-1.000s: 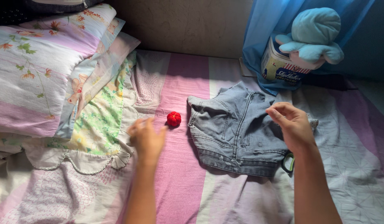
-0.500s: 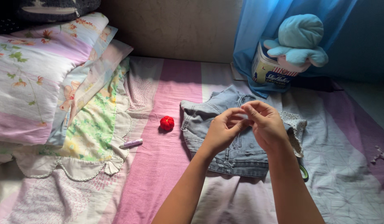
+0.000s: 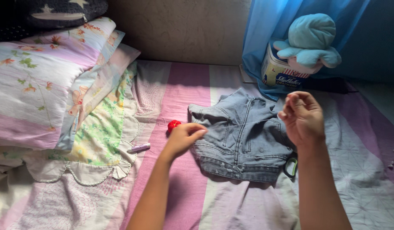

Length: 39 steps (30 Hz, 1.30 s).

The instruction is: The person sits at a bed with denim shorts, a red pincushion, chalk, and scissors. They thread a needle, then hand-sew along the frayed waistband of the shorts, pulling the needle and thread through the fabric and adjusting the garment as they stitch.

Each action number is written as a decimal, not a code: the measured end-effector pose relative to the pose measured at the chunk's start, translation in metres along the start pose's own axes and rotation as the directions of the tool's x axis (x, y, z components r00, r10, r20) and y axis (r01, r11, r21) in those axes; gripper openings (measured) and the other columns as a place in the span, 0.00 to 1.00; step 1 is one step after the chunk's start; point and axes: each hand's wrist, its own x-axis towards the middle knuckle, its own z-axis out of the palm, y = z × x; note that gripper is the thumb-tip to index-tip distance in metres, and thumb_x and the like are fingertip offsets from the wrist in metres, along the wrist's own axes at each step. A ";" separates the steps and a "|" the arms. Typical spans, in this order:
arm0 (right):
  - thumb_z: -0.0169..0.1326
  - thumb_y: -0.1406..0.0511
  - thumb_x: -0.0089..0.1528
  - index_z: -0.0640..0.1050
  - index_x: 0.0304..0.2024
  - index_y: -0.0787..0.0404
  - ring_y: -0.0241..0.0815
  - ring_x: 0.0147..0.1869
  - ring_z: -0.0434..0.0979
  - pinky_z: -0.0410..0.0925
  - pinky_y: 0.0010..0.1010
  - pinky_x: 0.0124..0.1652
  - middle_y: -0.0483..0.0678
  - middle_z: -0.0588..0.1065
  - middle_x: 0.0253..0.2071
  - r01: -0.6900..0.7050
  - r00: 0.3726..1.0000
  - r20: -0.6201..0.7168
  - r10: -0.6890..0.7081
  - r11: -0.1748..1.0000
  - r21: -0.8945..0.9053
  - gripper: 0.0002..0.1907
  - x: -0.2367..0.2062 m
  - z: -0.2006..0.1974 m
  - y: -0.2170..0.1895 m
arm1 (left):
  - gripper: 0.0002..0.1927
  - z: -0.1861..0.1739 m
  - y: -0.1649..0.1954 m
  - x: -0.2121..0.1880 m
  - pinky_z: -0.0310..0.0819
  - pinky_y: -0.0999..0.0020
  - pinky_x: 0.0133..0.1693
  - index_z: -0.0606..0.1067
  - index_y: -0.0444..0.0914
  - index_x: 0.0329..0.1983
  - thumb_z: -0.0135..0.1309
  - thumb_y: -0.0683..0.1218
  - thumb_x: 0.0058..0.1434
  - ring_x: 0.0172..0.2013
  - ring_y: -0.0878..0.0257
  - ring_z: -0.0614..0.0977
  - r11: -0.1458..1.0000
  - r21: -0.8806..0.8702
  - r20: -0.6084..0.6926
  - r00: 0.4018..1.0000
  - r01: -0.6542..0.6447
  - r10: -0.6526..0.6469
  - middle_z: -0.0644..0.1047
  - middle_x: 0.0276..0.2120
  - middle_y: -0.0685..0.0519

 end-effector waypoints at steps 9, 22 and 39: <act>0.55 0.67 0.75 0.77 0.46 0.60 0.32 0.33 0.69 0.65 0.27 0.36 0.45 0.75 0.38 0.082 0.990 -0.105 -0.091 0.993 -0.090 0.03 0.002 -0.045 -0.021 | 0.14 -0.057 -0.053 -0.014 0.79 0.69 0.42 0.84 0.44 0.46 0.59 0.53 0.61 0.37 0.65 0.84 0.972 0.139 -0.202 0.966 0.190 -0.160 0.85 0.38 0.56; 0.56 0.66 0.71 0.77 0.43 0.56 0.37 0.42 0.77 0.72 0.37 0.45 0.42 0.77 0.39 -0.047 0.980 -0.197 0.024 0.992 -0.116 0.02 -0.018 -0.027 -0.002 | 0.09 -0.073 -0.079 -0.033 0.74 0.60 0.47 0.84 0.46 0.43 0.60 0.49 0.60 0.47 0.55 0.81 0.847 0.314 -0.673 0.730 0.430 -0.121 0.81 0.46 0.51; 0.58 0.67 0.67 0.81 0.43 0.63 0.33 0.40 0.76 0.70 0.26 0.42 0.44 0.78 0.36 -0.128 0.991 0.015 0.134 0.969 -0.212 0.05 -0.038 0.042 0.038 | 0.10 0.062 0.069 0.004 0.72 0.60 0.55 0.86 0.46 0.40 0.63 0.51 0.58 0.51 0.55 0.81 0.896 0.031 -0.263 0.862 -0.442 0.434 0.82 0.46 0.51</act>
